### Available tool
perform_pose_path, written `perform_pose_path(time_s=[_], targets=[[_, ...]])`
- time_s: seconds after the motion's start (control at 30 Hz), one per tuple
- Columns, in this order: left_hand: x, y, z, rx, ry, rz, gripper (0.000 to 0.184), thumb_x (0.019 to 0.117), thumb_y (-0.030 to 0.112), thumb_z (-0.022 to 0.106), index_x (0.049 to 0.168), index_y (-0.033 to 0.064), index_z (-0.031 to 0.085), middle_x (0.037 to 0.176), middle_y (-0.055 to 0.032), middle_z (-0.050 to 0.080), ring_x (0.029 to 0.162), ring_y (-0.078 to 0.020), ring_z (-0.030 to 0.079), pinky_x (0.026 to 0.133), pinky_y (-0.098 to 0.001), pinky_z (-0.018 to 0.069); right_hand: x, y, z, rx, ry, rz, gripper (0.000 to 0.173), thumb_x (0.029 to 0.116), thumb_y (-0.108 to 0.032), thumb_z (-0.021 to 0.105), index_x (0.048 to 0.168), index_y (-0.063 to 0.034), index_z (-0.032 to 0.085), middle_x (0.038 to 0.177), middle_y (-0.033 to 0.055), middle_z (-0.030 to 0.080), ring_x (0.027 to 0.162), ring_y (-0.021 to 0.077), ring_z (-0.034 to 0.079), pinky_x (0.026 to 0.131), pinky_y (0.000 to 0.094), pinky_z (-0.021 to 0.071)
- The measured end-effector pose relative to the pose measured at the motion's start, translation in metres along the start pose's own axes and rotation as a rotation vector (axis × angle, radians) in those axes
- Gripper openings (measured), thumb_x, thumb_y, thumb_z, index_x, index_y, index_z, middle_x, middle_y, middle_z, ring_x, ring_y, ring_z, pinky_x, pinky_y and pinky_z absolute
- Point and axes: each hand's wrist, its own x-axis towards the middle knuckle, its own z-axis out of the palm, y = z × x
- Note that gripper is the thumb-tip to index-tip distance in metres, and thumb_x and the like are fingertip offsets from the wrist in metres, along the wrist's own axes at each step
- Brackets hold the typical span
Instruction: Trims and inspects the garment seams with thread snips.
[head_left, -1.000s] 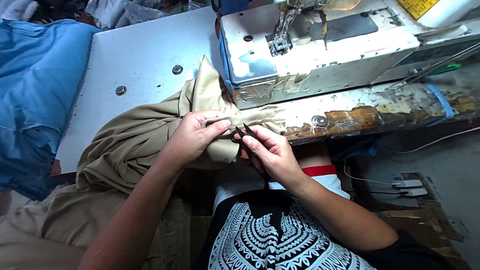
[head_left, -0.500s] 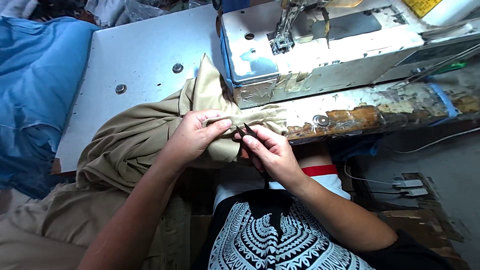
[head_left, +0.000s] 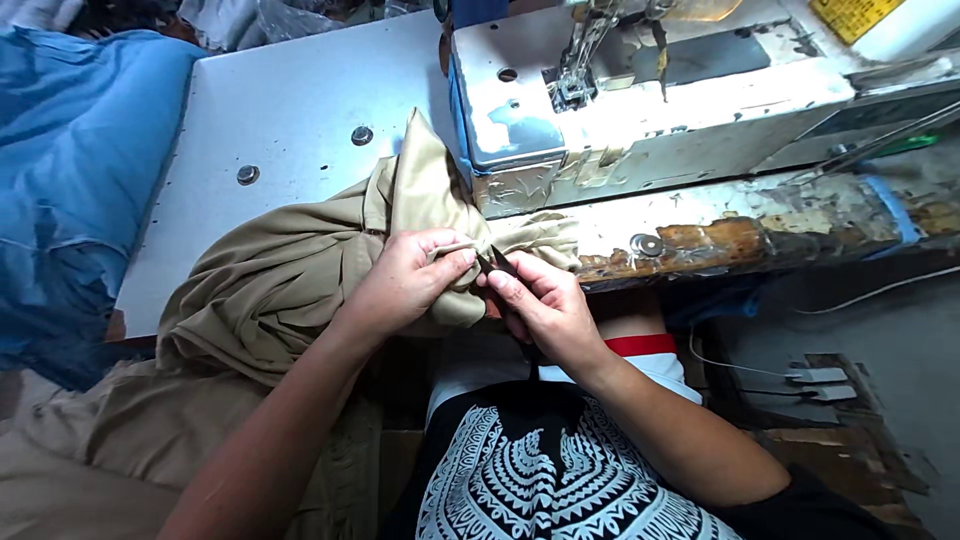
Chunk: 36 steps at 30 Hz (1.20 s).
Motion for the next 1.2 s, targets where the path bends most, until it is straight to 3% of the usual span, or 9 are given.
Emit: perform_pose_path(time_s=[0.1, 0.2, 0.3, 0.43, 0.53, 0.83, 1.0, 1.1, 1.2], targets=[[-0.002, 0.005, 0.001, 0.019, -0.018, 0.059, 0.016, 0.0994, 0.011, 0.06, 0.093, 0.0099, 0.074, 0.08, 0.0079, 0.07, 0.074, 0.0052, 0.063, 0.068, -0.0139, 0.0506, -0.001, 0.009, -0.005, 0.063, -0.031, -0.255, 0.017, 0.1028, -0.009, 0.054, 0.098, -0.0001, 0.067, 0.071, -0.0026, 0.062, 0.056, -0.0021, 0.054, 0.053, 0.0141, 0.0479], [-0.005, 0.012, 0.005, 0.147, 0.015, 0.172, 0.016, 0.0987, 0.013, 0.06, 0.091, 0.0106, 0.075, 0.082, 0.0069, 0.07, 0.076, 0.0042, 0.063, 0.07, -0.0143, 0.0516, -0.006, 0.011, -0.016, 0.064, -0.089, -0.499, 0.021, 0.1059, -0.018, 0.054, 0.099, -0.0048, 0.068, 0.078, -0.0024, 0.067, 0.065, -0.0027, 0.059, 0.06, 0.0148, 0.0521], [0.002, -0.018, 0.017, 0.387, 0.156, 0.167, 0.019, 0.0987, 0.012, 0.061, 0.097, 0.0021, 0.076, 0.089, -0.0099, 0.074, 0.085, -0.0151, 0.071, 0.079, -0.0362, 0.0543, -0.015, -0.02, -0.018, -0.006, -0.27, -0.685, 0.03, 0.109, -0.023, 0.047, 0.099, -0.0034, 0.067, 0.081, 0.0057, 0.068, 0.076, 0.0064, 0.066, 0.071, 0.0206, 0.0553], [0.005, -0.015, 0.01, 0.182, 0.088, 0.102, 0.015, 0.099, 0.015, 0.063, 0.098, 0.0067, 0.075, 0.095, 0.0016, 0.072, 0.09, 0.0014, 0.064, 0.084, -0.0206, 0.0513, -0.006, -0.008, -0.017, -0.067, -0.057, -0.48, 0.014, 0.1024, -0.015, 0.058, 0.104, -0.0025, 0.065, 0.086, -0.001, 0.067, 0.072, -0.0041, 0.06, 0.065, 0.0129, 0.0522], [0.003, -0.004, 0.006, -0.067, 0.046, 0.013, 0.01, 0.098, 0.01, 0.065, 0.09, 0.0084, 0.071, 0.079, 0.0071, 0.067, 0.07, 0.005, 0.06, 0.066, -0.0132, 0.0497, 0.002, 0.003, -0.019, -0.179, 0.126, -0.324, 0.019, 0.0934, -0.008, 0.069, 0.109, 0.0013, 0.066, 0.097, -0.0003, 0.069, 0.083, -0.0034, 0.064, 0.074, 0.0133, 0.0555], [-0.001, 0.002, 0.008, -0.154, 0.011, 0.034, 0.011, 0.0972, 0.009, 0.065, 0.088, 0.0088, 0.071, 0.075, 0.0055, 0.067, 0.066, 0.0019, 0.061, 0.061, -0.0136, 0.05, 0.001, 0.002, -0.015, -0.2, 0.172, -0.277, 0.015, 0.093, -0.007, 0.07, 0.106, 0.0011, 0.072, 0.09, 0.0007, 0.071, 0.066, -0.0042, 0.059, 0.06, 0.0116, 0.051], [-0.002, 0.004, 0.01, -0.136, -0.011, 0.006, 0.013, 0.0988, 0.007, 0.062, 0.094, 0.0076, 0.073, 0.083, 0.0052, 0.07, 0.072, 0.0025, 0.063, 0.067, -0.0135, 0.052, 0.002, 0.003, -0.012, -0.356, 0.212, -0.339, 0.012, 0.09, -0.006, 0.07, 0.098, 0.0016, 0.074, 0.085, 0.0044, 0.072, 0.076, -0.0012, 0.064, 0.07, 0.0123, 0.0513], [-0.003, 0.004, 0.008, -0.146, -0.031, -0.001, 0.015, 0.0994, 0.007, 0.06, 0.094, 0.0075, 0.074, 0.084, 0.0052, 0.071, 0.074, 0.0023, 0.065, 0.068, -0.0142, 0.0534, 0.004, 0.002, -0.014, -0.385, 0.202, -0.353, 0.009, 0.0888, -0.005, 0.068, 0.093, 0.0009, 0.073, 0.079, 0.0032, 0.069, 0.071, -0.0024, 0.061, 0.065, 0.0115, 0.0491], [-0.002, 0.002, 0.007, -0.171, -0.061, -0.008, 0.016, 0.1002, 0.006, 0.058, 0.096, 0.0068, 0.074, 0.084, 0.0048, 0.072, 0.072, 0.002, 0.065, 0.067, -0.0141, 0.0539, 0.001, -0.004, -0.017, -0.217, 0.15, -0.201, 0.005, 0.0889, -0.004, 0.065, 0.09, -0.0036, 0.07, 0.074, -0.0035, 0.063, 0.06, -0.005, 0.054, 0.054, 0.0102, 0.0445]])
